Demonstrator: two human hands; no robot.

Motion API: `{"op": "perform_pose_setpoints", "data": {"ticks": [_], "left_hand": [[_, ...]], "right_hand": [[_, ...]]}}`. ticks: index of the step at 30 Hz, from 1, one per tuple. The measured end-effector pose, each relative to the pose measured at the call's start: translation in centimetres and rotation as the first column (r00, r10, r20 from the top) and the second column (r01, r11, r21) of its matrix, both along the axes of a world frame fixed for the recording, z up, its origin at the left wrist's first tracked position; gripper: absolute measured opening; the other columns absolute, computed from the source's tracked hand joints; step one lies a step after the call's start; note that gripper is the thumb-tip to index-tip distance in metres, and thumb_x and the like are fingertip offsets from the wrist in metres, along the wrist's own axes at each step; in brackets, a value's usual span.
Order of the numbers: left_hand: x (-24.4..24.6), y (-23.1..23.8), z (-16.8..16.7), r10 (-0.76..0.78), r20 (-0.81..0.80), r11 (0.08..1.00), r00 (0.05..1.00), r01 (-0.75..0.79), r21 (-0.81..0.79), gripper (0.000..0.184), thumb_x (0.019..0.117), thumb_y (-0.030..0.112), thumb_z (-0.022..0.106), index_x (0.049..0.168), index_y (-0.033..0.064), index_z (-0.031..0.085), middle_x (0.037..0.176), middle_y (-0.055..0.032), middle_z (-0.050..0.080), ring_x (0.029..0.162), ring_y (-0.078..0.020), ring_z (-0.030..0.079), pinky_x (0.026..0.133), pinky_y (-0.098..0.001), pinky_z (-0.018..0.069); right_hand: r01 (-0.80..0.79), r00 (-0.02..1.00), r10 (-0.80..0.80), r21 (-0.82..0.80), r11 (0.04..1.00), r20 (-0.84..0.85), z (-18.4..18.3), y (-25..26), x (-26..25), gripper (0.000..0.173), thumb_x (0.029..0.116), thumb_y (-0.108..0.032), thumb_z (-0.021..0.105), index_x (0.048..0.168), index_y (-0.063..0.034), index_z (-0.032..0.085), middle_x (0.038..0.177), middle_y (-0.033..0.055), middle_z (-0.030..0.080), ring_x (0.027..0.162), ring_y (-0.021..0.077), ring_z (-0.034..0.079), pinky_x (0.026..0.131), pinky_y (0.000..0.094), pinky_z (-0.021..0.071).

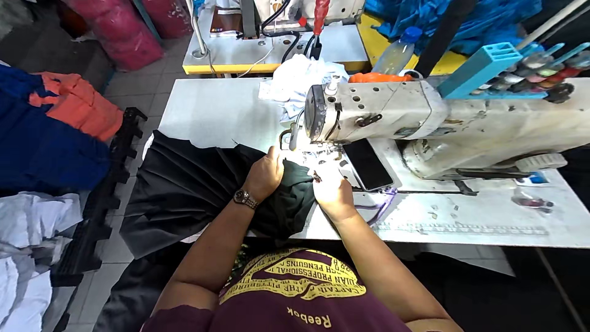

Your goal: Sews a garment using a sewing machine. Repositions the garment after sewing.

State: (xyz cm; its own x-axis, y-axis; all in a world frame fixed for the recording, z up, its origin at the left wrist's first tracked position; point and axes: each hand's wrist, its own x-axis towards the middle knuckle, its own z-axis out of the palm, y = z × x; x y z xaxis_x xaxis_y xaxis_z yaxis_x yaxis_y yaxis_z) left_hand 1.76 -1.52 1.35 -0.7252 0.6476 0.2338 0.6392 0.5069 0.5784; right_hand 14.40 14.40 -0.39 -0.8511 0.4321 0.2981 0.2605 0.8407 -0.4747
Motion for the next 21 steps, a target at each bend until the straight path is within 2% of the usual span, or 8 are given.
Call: {"op": "perform_pose_setpoints", "data": {"ticks": [3,6,7,9,11,13,17,21], "left_hand": [[-0.07,-0.23,-0.09,-0.054,0.023,0.997,0.998,0.052,0.056,0.021,0.1069,0.019,0.045,0.111,0.0044,0.059,0.077,-0.0084,0.064,0.069,-0.0217,0.066,0.063,-0.043,0.0579],[0.2,-0.24,0.33,-0.107,0.016,0.994,0.994,0.107,0.01,0.025,0.0991,0.028,0.065,0.111,0.0068,0.065,0.083,-0.0051,0.068,0.074,-0.0187,0.068,0.067,-0.0423,0.0593],[0.16,-0.11,0.28,-0.126,0.01,0.992,0.992,0.126,-0.024,0.03,0.0951,0.034,0.072,0.107,0.0074,0.068,0.084,-0.0045,0.068,0.074,-0.0183,0.067,0.068,-0.0421,0.0593],[0.08,0.17,0.25,-0.159,0.0,0.983,0.987,0.159,-0.095,0.028,0.0905,0.037,0.078,0.095,0.0099,0.071,0.082,-0.0036,0.066,0.072,-0.0179,0.065,0.066,-0.0412,0.0572],[0.0,0.3,0.46,-0.183,0.024,0.976,0.983,0.184,-0.113,0.02,0.0916,0.03,0.077,0.091,0.0111,0.071,0.08,-0.0033,0.065,0.07,-0.0181,0.064,0.064,-0.0416,0.0556],[-0.05,0.2,0.37,-0.186,0.041,0.98,0.982,0.188,-0.064,0.014,0.0955,0.023,0.071,0.087,0.0112,0.07,0.079,-0.0027,0.063,0.069,-0.0173,0.061,0.063,-0.0407,0.054],[0.13,-0.27,0.78,-0.105,0.095,0.994,0.99,0.101,0.051,0.017,0.1048,0.019,0.057,0.098,0.0088,0.069,0.083,-0.006,0.067,0.072,-0.0194,0.065,0.067,-0.0433,0.0566],[0.16,-0.14,0.42,-0.094,-0.004,0.991,0.996,0.094,0.095,0.018,0.1061,0.017,0.054,0.102,0.0072,0.068,0.086,-0.0081,0.068,0.076,-0.0209,0.068,0.069,-0.0433,0.058]], "right_hand": [[0.001,1.0,-0.001,-0.011,1.0,-0.006,-0.02,-0.03,0.01,0.013,0.0933,-0.006,0.064,0.103,-0.0059,0.073,0.103,0.0162,0.071,0.088,0.0331,0.072,0.071,0.0537,0.06],[0.005,1.0,-0.005,0.009,1.0,-0.017,0.0,-0.12,-0.08,0.013,0.0932,-0.006,0.063,0.102,-0.0058,0.073,0.103,0.0167,0.071,0.088,0.0331,0.073,0.071,0.0533,0.06],[0.002,1.0,-0.002,0.013,1.0,-0.022,0.0,-0.13,-0.09,0.012,0.0931,-0.006,0.063,0.101,-0.006,0.073,0.102,0.0165,0.07,0.088,0.0327,0.072,0.07,0.0528,0.0598],[0.003,1.0,-0.003,0.009,1.0,-0.026,-0.03,-0.14,-0.1,0.012,0.093,-0.005,0.064,0.101,-0.0057,0.073,0.102,0.0163,0.07,0.088,0.0323,0.072,0.07,0.0524,0.0599],[-0.002,0.999,0.002,0.006,1.0,-0.048,-0.18,-0.1,-0.04,0.012,0.0927,-0.005,0.064,0.101,-0.006,0.073,0.102,0.016,0.07,0.087,0.0321,0.072,0.07,0.0517,0.0602],[-0.007,0.998,0.008,0.006,1.0,-0.056,-0.23,-0.06,-0.01,0.013,0.0925,-0.004,0.064,0.1,-0.0063,0.073,0.102,0.0159,0.07,0.087,0.0314,0.072,0.07,0.0515,0.0601],[-0.005,0.999,0.006,0.011,1.0,-0.039,-0.1,-0.15,0.02,0.013,0.093,-0.005,0.063,0.101,-0.0052,0.073,0.102,0.0165,0.07,0.087,0.0325,0.072,0.07,0.0524,0.0598],[0.004,1.0,-0.003,0.027,1.0,-0.016,-0.04,-0.19,0.01,0.012,0.0928,-0.005,0.064,0.1,-0.0046,0.073,0.103,0.0171,0.07,0.087,0.0334,0.073,0.07,0.0527,0.06]]}}
